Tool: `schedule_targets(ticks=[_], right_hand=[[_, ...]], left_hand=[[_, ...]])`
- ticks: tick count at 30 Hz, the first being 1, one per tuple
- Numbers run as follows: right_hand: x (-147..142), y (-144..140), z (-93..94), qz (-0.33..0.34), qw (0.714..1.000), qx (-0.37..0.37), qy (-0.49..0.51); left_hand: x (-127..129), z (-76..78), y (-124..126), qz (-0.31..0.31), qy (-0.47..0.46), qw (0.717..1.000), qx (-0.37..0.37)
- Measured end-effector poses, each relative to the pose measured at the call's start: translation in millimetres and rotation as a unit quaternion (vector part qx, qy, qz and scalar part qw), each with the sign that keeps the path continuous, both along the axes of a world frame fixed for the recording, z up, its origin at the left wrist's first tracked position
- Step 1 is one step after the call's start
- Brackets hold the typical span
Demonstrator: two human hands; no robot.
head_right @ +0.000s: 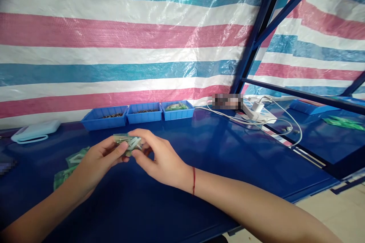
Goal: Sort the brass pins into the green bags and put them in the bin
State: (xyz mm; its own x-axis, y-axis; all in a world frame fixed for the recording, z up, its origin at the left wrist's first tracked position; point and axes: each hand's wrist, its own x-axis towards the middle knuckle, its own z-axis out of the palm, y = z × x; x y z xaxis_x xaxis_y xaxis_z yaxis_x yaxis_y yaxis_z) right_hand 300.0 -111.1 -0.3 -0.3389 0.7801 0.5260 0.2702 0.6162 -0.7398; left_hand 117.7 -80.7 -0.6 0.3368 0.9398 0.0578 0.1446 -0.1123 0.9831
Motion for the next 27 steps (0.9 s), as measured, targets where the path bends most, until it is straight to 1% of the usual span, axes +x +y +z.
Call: schedule_targets(ticks=[2, 3, 5, 6, 7, 8, 9, 10, 11, 12, 13, 16, 18, 20, 21, 23, 25, 27], right_hand=[[0, 1, -0.7, -0.011, 1.0, 0.022, -0.006], [2, 5, 0.0, -0.029, 0.999, 0.035, -0.009], [11, 18, 4.2, -0.091, 0.994, 0.063, -0.013], [18, 29, 7.5, -0.137, 0.988, 0.074, -0.018], [26, 42, 11.3, -0.191, 0.978, 0.077, -0.023], [36, 57, 15.3, -0.252, 0.963, 0.079, -0.047], [46, 72, 19.1, -0.322, 0.94, 0.075, -0.084], [57, 88, 22.2, -0.354, 0.928, 0.067, -0.098], [67, 103, 24.2, -0.372, 0.92, 0.058, -0.11], [76, 116, 25.0, -0.388, 0.912, 0.044, -0.126], [83, 126, 24.5, -0.4, 0.904, 0.025, -0.148], [94, 144, 17.1, -0.435, 0.875, -0.014, -0.211], [93, 145, 11.5, -0.456, 0.858, -0.018, -0.237], [87, 141, 8.3, -0.467, 0.848, -0.009, -0.25], [83, 137, 7.8, -0.465, 0.848, -0.001, -0.255], [71, 125, 8.0, -0.439, 0.858, 0.018, -0.265], [55, 107, 7.8, -0.382, 0.881, 0.034, -0.279], [36, 84, 5.4, -0.3, 0.906, 0.043, -0.295]], left_hand=[[0, 0.6, 0, -0.017, 0.05, 0.998, 0.027], [-1, 1.4, 0, -0.018, 0.084, 0.995, 0.045], [-7, 3.9, 3, 0.004, 0.173, 0.979, 0.105], [-13, 5.2, 6, 0.014, 0.23, 0.962, 0.148], [-20, 6.2, 9, 0.021, 0.294, 0.936, 0.195], [-28, 6.8, 12, 0.029, 0.361, 0.902, 0.237], [-36, 7.1, 16, 0.035, 0.428, 0.863, 0.267], [-45, 6.9, 19, 0.045, 0.487, 0.826, 0.281], [-54, 6.5, 22, 0.055, 0.533, 0.797, 0.278], [-61, 5.9, 25, 0.058, 0.562, 0.783, 0.261], [-68, 5.3, 28, 0.057, 0.579, 0.779, 0.233], [-82, 3.7, 32, 0.035, 0.588, 0.792, 0.16], [-85, 2.8, 32, 0.024, 0.586, 0.795, 0.156], [-84, 2.1, 32, 0.001, 0.578, 0.795, 0.183], [-82, 2.1, 32, -0.01, 0.574, 0.794, 0.201], [-77, 3.3, 32, -0.024, 0.571, 0.786, 0.236], [-70, 6.4, 32, -0.033, 0.567, 0.78, 0.262], [-61, 10.6, 30, -0.047, 0.551, 0.789, 0.267]])
